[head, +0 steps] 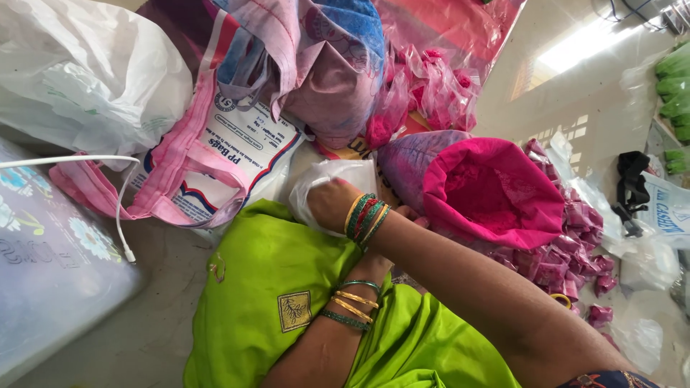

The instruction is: The person manually scoops pink powder into small plastic bags and seals them.

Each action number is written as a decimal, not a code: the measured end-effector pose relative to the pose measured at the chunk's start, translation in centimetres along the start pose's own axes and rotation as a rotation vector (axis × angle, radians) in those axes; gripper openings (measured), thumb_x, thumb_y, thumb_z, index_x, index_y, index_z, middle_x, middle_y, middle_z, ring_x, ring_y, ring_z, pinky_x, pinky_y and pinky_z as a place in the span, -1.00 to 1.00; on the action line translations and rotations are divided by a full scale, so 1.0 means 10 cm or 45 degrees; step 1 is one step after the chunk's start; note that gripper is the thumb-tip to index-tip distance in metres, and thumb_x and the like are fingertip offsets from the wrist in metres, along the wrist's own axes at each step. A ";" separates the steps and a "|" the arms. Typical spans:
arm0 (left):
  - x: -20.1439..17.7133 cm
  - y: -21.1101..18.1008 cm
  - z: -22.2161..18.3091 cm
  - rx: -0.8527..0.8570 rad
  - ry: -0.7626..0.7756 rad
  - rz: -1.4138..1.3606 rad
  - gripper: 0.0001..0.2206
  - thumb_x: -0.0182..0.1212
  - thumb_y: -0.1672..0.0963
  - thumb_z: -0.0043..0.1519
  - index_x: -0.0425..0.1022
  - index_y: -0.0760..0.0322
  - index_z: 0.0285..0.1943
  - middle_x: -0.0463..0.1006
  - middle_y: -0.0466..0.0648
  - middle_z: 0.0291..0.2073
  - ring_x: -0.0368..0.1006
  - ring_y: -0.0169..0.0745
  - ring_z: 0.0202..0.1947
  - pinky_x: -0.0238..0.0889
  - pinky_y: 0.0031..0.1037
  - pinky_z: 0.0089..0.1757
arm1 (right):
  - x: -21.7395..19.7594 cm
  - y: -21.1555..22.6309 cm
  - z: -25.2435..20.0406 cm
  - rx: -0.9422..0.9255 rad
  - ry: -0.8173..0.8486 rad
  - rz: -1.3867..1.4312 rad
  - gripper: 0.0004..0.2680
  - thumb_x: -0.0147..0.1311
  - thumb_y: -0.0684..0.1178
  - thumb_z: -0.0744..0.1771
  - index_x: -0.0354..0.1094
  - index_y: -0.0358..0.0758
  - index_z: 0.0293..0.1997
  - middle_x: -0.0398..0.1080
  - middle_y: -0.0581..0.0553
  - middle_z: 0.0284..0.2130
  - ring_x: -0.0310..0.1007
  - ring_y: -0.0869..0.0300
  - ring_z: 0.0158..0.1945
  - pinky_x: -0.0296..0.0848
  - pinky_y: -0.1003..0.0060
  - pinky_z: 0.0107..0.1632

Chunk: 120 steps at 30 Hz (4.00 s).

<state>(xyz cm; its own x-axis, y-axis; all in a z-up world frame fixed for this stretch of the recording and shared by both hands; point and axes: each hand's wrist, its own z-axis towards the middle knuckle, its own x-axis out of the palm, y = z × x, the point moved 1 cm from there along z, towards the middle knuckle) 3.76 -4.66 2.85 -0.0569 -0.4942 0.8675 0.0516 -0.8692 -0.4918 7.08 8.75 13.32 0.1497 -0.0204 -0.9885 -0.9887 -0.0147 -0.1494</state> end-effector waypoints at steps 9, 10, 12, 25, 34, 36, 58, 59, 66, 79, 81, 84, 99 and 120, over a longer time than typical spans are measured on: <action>0.03 -0.10 0.05 -0.071 -0.082 -0.257 -0.75 0.26 0.07 0.28 0.37 0.28 -0.03 0.50 -0.10 -0.22 0.43 -0.29 -0.18 0.35 -0.40 -0.10 | 0.27 -0.03 -0.01 0.013 0.151 -0.008 -0.78 0.05 -0.03 0.26 0.50 -0.29 -0.13 0.55 -0.22 -0.19 0.56 -0.01 -0.12 0.51 0.06 -0.03; 0.02 -0.12 0.05 -0.080 -0.090 -0.286 -0.75 0.26 0.06 0.29 0.37 0.27 -0.04 0.50 -0.11 -0.23 0.43 -0.30 -0.19 0.35 -0.40 -0.11 | 0.19 -0.02 0.03 0.010 0.150 -0.006 -0.78 0.05 -0.03 0.26 0.50 -0.29 -0.13 0.55 -0.22 -0.19 0.56 -0.01 -0.12 0.51 0.06 -0.03; 0.01 -0.13 0.07 -0.098 -0.104 -0.345 -0.76 0.26 0.05 0.29 0.37 0.27 -0.05 0.50 -0.12 -0.25 0.44 -0.30 -0.20 0.36 -0.41 -0.12 | 0.04 -0.01 0.10 -0.003 0.041 -0.097 -0.79 0.05 -0.02 0.23 0.50 -0.27 -0.18 0.55 -0.22 -0.22 0.56 -0.01 -0.14 0.51 0.03 -0.04; 0.05 -0.13 0.04 -0.118 -0.198 -0.355 -0.74 0.22 0.03 0.29 0.41 0.27 -0.01 0.55 -0.10 -0.23 0.48 -0.28 -0.20 0.40 -0.40 -0.09 | 0.11 -0.06 -0.04 0.087 0.148 0.021 -0.87 0.05 -0.08 0.26 0.49 -0.25 -0.27 0.53 -0.17 -0.33 0.54 -0.01 -0.22 0.50 0.08 -0.14; -0.14 0.14 0.16 -0.058 -0.131 -0.639 -0.67 0.32 0.02 0.34 0.44 0.33 0.09 0.54 0.03 -0.10 0.47 -0.14 -0.09 0.37 -0.28 -0.01 | 0.21 -0.02 0.13 0.252 0.379 0.136 -0.87 0.02 -0.08 0.30 0.49 -0.25 -0.22 0.52 -0.19 -0.32 0.56 -0.03 -0.28 0.52 0.02 -0.28; -0.24 0.23 0.18 -0.038 -0.124 -0.704 -0.66 0.34 0.02 0.35 0.44 0.34 0.11 0.53 0.06 -0.07 0.46 -0.11 -0.06 0.36 -0.25 0.01 | 0.27 -0.08 0.09 0.119 0.064 0.070 -0.85 0.06 -0.07 0.26 0.50 -0.26 -0.21 0.52 -0.20 -0.32 0.54 -0.04 -0.25 0.51 0.02 -0.18; 0.60 -1.20 0.00 -0.200 -0.099 -0.137 -0.75 0.17 0.03 0.47 0.52 0.33 -0.04 0.56 -0.02 -0.39 0.41 -0.36 -0.52 0.23 -0.53 -0.46 | -1.58 -0.11 -1.84 1.332 -1.139 1.724 -0.91 0.12 -0.33 0.37 0.47 -0.39 -0.06 0.56 -0.11 -0.19 0.59 0.23 -0.16 0.64 0.28 -0.05; 0.79 -1.43 -0.04 -0.299 -0.149 -0.147 -0.59 -0.02 -0.08 0.38 0.55 0.31 -0.05 0.60 -0.07 -0.35 0.44 -0.36 -0.47 0.27 -0.54 -0.41 | -1.59 -0.09 -1.95 1.438 -1.180 1.766 -0.91 0.13 -0.29 0.37 0.48 -0.38 -0.07 0.56 -0.11 -0.22 0.59 0.23 -0.21 0.63 0.30 -0.10; 0.81 -1.23 -0.11 -0.294 -0.013 0.520 -0.88 0.29 0.17 0.28 0.61 0.38 -0.10 0.63 -0.18 -0.26 0.48 -0.52 -0.25 0.38 -0.64 -0.15 | -0.94 0.01 -2.72 1.685 -0.670 1.990 -0.85 0.19 -0.19 0.38 0.51 -0.46 0.02 0.49 -0.11 -0.40 0.32 0.25 -0.50 0.27 0.36 -0.45; 0.94 -1.30 -0.12 -0.271 -0.245 0.525 -0.92 0.30 0.18 0.28 0.56 0.29 -0.10 0.56 -0.25 -0.40 0.37 -0.57 -0.44 0.26 -0.68 -0.35 | -1.05 -0.07 -2.52 1.521 -0.722 1.912 -0.94 0.17 -0.25 0.37 0.43 -0.37 -0.10 0.49 0.02 -0.34 0.38 0.42 -0.31 0.38 0.44 -0.31; 0.92 -1.30 -0.13 -0.380 -0.233 0.540 -0.91 0.31 0.17 0.25 0.59 0.33 -0.15 0.58 -0.21 -0.43 0.39 -0.51 -0.50 0.28 -0.64 -0.39 | -1.10 -0.02 -2.51 1.337 -0.728 1.613 -0.93 0.17 -0.27 0.37 0.43 -0.36 -0.10 0.49 0.04 -0.33 0.41 0.47 -0.22 0.45 0.51 -0.18; 0.81 -1.24 -0.18 -0.256 -0.195 0.678 -0.90 0.34 0.18 0.27 0.58 0.36 -0.14 0.60 -0.21 -0.38 0.40 -0.56 -0.40 0.28 -0.68 -0.31 | -1.33 0.01 -2.35 1.479 -0.703 1.618 -0.85 0.19 -0.24 0.33 0.38 -0.33 -0.03 0.50 0.08 -0.37 0.39 0.48 -0.32 0.40 0.50 -0.35; 0.61 -1.18 -0.25 -0.131 -0.248 0.421 -0.89 0.39 0.22 0.23 0.61 0.34 -0.11 0.61 -0.15 -0.32 0.46 -0.46 -0.35 0.33 -0.62 -0.26 | -1.00 0.13 -2.37 1.470 -0.653 1.515 -0.97 0.13 -0.24 0.33 0.47 -0.34 -0.22 0.49 0.05 -0.49 0.38 0.45 -0.32 0.42 0.49 -0.24; -0.02 -1.21 -0.15 0.384 -1.191 0.303 -0.53 0.18 0.26 0.22 0.11 0.22 0.29 0.49 -0.16 -0.10 0.53 -0.34 -0.20 0.57 -0.44 -0.18 | -1.10 0.00 -2.57 1.129 -0.877 2.141 -0.94 0.16 -0.21 0.38 0.38 -0.35 -0.12 0.52 -0.01 -0.26 0.47 0.38 -0.15 0.48 0.42 -0.03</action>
<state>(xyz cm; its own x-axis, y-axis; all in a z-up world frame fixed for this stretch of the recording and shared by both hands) 1.61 5.95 8.53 0.7855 -0.3300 0.5235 0.2170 -0.6453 -0.7324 5.74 -16.69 24.73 -0.5613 0.8255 0.0598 0.1227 0.0116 0.9924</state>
